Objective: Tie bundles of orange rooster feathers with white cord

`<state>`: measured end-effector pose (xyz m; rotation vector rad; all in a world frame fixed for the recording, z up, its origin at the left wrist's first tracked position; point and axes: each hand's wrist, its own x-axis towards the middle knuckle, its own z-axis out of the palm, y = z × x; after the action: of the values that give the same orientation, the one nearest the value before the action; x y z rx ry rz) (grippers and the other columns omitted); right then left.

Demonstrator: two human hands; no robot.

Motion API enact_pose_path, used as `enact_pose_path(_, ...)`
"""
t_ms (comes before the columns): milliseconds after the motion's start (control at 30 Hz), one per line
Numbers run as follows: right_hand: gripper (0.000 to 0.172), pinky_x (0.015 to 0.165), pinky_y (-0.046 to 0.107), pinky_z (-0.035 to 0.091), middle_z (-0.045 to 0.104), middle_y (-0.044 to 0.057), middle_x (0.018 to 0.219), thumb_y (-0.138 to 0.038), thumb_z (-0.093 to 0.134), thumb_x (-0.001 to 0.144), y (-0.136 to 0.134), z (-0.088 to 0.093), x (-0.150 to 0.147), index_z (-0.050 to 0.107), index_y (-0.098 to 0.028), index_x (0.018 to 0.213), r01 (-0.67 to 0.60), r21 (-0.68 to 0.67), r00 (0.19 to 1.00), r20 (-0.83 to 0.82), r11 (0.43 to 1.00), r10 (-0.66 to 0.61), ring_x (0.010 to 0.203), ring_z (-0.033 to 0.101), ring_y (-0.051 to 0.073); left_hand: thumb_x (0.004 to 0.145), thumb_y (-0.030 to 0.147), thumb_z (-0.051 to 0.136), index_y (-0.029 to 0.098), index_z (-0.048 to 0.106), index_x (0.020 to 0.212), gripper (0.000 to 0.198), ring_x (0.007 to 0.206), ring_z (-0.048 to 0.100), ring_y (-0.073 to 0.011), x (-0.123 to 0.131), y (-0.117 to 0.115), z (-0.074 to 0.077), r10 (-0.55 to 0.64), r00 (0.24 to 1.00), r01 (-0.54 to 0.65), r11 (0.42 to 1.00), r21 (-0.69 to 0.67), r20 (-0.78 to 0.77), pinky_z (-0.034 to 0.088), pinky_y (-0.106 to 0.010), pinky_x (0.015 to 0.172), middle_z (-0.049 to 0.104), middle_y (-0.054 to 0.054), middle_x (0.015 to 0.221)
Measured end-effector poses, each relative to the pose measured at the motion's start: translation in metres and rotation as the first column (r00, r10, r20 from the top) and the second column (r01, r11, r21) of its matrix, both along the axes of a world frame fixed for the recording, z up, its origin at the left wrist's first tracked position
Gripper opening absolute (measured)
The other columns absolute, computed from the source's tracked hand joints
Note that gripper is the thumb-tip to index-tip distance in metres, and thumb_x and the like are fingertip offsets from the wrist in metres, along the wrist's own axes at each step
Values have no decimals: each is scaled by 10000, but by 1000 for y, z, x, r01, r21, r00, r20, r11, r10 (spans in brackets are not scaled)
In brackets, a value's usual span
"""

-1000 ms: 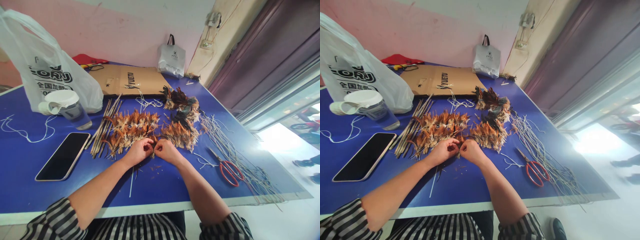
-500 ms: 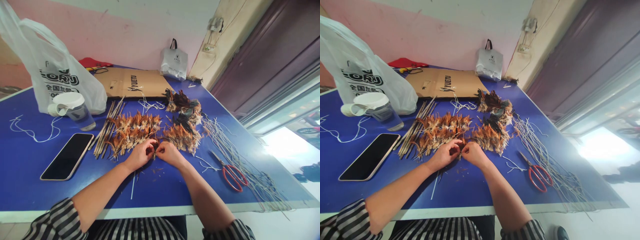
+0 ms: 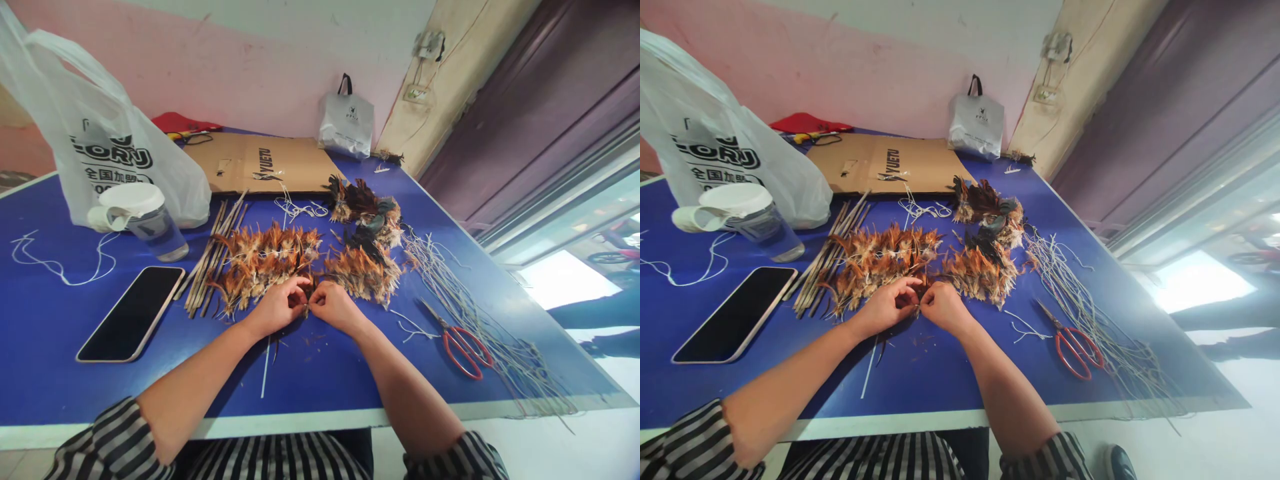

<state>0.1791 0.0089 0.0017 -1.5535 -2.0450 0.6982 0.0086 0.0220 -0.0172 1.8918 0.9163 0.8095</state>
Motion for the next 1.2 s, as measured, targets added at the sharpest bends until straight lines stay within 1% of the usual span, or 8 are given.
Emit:
enact_pose_path(200, 107, 573, 188, 374, 578, 19, 667, -104, 554, 632, 0, 1, -1, 651, -134, 598, -4, 15, 1000, 16, 1000, 3, 600, 509, 90, 723, 213, 589, 179, 461, 1137, 435, 654, 597, -112, 1, -1, -2, 0, 1000, 0, 1000, 9, -2, 484, -240, 671, 635, -1, 783)
enact_pose_path(467, 111, 588, 192, 392, 592, 26, 691, -103, 558, 632, 1, 3, -1, 664, -133, 618, -14, 1, 999, 41, 1000, 14, 601, 518, 93, 722, 137, 541, 191, 454, 1180, 469, 672, 599, -119, 3, -2, -3, 66, 991, -47, 988, 150, -119, 472, -241, 669, 645, -6, 804)
enact_pose_path(567, 117, 601, 191, 398, 595, 27, 689, -100, 558, 632, 2, 2, -1, 672, -130, 628, -25, -14, 999, 37, 1000, 25, 615, 527, 96, 717, 120, 535, 189, 445, 1195, 491, 674, 596, -117, 3, -2, -5, 77, 988, -53, 983, 174, -137, 471, -235, 663, 642, -10, 813)
enact_pose_path(667, 111, 600, 192, 400, 597, 26, 688, -109, 560, 635, 3, 0, 0, 669, -130, 625, -21, -23, 999, 27, 1000, 22, 619, 529, 99, 716, 111, 528, 201, 428, 1211, 513, 672, 593, -112, 3, -2, -6, 67, 991, -49, 987, 151, -118, 476, -231, 662, 631, -1, 806)
enact_pose_path(833, 100, 588, 196, 397, 588, 17, 673, -124, 560, 641, 3, -2, 1, 655, -134, 610, -23, -16, 1000, 13, 1000, 23, 606, 522, 98, 716, 116, 525, 200, 404, 1221, 525, 681, 599, -115, 2, -2, -6, 50, 997, -47, 997, 61, -58, 493, -241, 664, 608, 9, 792)
enact_pose_path(1033, 87, 580, 184, 396, 574, 10, 665, -107, 562, 641, 3, -3, 3, 637, -129, 603, -40, -18, 999, -25, 999, 40, 585, 506, 82, 711, 102, 515, 199, 428, 1194, 500, 663, 593, -108, 3, -2, -10, 54, 998, -52, 997, 54, -30, 491, -234, 653, 607, 12, 785)
enact_pose_path(1133, 50, 551, 175, 388, 567, 1, 678, -123, 580, 636, 3, -4, 4, 629, -131, 644, -45, -49, 997, -63, 998, 42, 554, 487, 66, 714, 105, 516, 186, 446, 1172, 471, 663, 590, -110, 4, -2, -10, 59, 998, -58, 997, 51, -23, 489, -235, 651, 609, 8, 778)
enact_pose_path(1200, 56, 539, 177, 387, 567, -2, 699, -152, 603, 633, 2, -5, 4, 628, -134, 680, -37, -67, 996, -83, 997, 32, 539, 479, 60, 717, 109, 519, 182, 449, 1168, 462, 662, 589, -112, 4, -2, -9, 60, 998, -59, 997, 48, -19, 489, -237, 652, 610, 6, 776)
